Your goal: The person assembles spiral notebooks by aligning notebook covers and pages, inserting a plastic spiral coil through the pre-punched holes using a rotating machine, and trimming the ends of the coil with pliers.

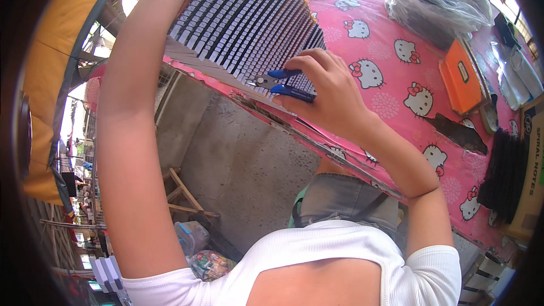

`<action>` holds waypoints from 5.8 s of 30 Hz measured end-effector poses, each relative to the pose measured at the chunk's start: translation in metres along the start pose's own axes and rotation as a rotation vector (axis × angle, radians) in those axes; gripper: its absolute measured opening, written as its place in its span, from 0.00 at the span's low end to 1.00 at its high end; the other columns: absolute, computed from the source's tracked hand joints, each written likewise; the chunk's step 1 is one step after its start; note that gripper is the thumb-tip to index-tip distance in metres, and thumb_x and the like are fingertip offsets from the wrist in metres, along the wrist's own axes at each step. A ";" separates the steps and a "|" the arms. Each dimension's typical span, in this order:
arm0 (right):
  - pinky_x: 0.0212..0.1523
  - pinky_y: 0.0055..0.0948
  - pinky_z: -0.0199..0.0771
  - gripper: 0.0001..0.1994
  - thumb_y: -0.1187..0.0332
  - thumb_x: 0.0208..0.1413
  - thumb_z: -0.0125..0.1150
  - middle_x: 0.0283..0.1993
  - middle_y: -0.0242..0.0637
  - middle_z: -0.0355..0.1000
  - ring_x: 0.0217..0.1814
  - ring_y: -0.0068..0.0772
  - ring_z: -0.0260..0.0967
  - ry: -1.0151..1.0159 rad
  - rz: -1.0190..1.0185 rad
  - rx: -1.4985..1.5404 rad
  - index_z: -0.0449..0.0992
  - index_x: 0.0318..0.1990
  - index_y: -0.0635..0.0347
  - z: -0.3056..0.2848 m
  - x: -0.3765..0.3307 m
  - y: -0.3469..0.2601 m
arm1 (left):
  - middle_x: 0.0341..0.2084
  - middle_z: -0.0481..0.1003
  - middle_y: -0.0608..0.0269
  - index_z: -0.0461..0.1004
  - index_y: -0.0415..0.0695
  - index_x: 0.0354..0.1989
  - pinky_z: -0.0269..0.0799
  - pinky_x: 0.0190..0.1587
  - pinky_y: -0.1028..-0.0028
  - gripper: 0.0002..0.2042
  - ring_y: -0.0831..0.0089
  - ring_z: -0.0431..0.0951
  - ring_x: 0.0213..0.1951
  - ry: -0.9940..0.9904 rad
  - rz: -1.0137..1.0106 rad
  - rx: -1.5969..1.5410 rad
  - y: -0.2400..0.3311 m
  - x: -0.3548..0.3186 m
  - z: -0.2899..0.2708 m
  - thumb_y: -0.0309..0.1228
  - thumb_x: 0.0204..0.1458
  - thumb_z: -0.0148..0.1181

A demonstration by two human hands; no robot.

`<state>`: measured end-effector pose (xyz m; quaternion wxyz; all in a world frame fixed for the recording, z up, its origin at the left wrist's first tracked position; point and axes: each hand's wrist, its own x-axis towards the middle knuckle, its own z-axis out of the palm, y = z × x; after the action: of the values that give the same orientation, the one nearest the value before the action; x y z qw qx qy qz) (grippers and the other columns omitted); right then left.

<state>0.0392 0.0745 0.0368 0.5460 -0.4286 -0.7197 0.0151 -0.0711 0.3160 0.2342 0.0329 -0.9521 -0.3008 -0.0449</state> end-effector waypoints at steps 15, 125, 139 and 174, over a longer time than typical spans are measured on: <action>0.43 0.37 0.69 0.22 0.55 0.44 0.69 0.37 0.37 0.72 0.39 0.38 0.70 0.001 -0.024 -0.001 0.73 0.42 0.61 0.003 -0.010 0.006 | 0.45 0.73 0.46 0.73 0.42 0.46 0.68 0.50 0.62 0.24 0.58 0.75 0.47 0.028 0.044 0.095 -0.002 -0.002 0.000 0.50 0.52 0.47; 0.41 0.36 0.70 0.19 0.54 0.42 0.69 0.35 0.38 0.72 0.39 0.38 0.71 -0.172 0.109 0.021 0.76 0.36 0.59 0.011 -0.037 0.038 | 0.53 0.68 0.45 0.67 0.41 0.54 0.60 0.58 0.62 0.24 0.53 0.68 0.54 0.247 0.044 0.266 -0.007 0.030 -0.006 0.46 0.56 0.46; 0.54 0.40 0.58 0.23 0.55 0.40 0.69 0.44 0.37 0.67 0.49 0.41 0.64 -0.201 0.106 -0.097 0.72 0.43 0.56 0.007 -0.050 0.035 | 0.52 0.69 0.45 0.68 0.41 0.54 0.61 0.57 0.62 0.26 0.53 0.69 0.53 0.238 0.039 0.236 -0.002 0.026 -0.003 0.48 0.56 0.46; 0.49 0.42 0.65 0.23 0.53 0.41 0.69 0.43 0.40 0.67 0.48 0.45 0.66 -0.372 0.246 -0.025 0.74 0.43 0.54 0.002 -0.055 0.045 | 0.50 0.71 0.43 0.69 0.40 0.53 0.63 0.56 0.61 0.30 0.54 0.72 0.51 0.238 0.002 0.214 -0.003 0.021 0.002 0.54 0.54 0.45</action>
<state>0.0667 0.0684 -0.0285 0.3926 -0.5098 -0.7503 0.1514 -0.0561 0.3307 0.2341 0.1694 -0.9314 -0.2968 -0.1250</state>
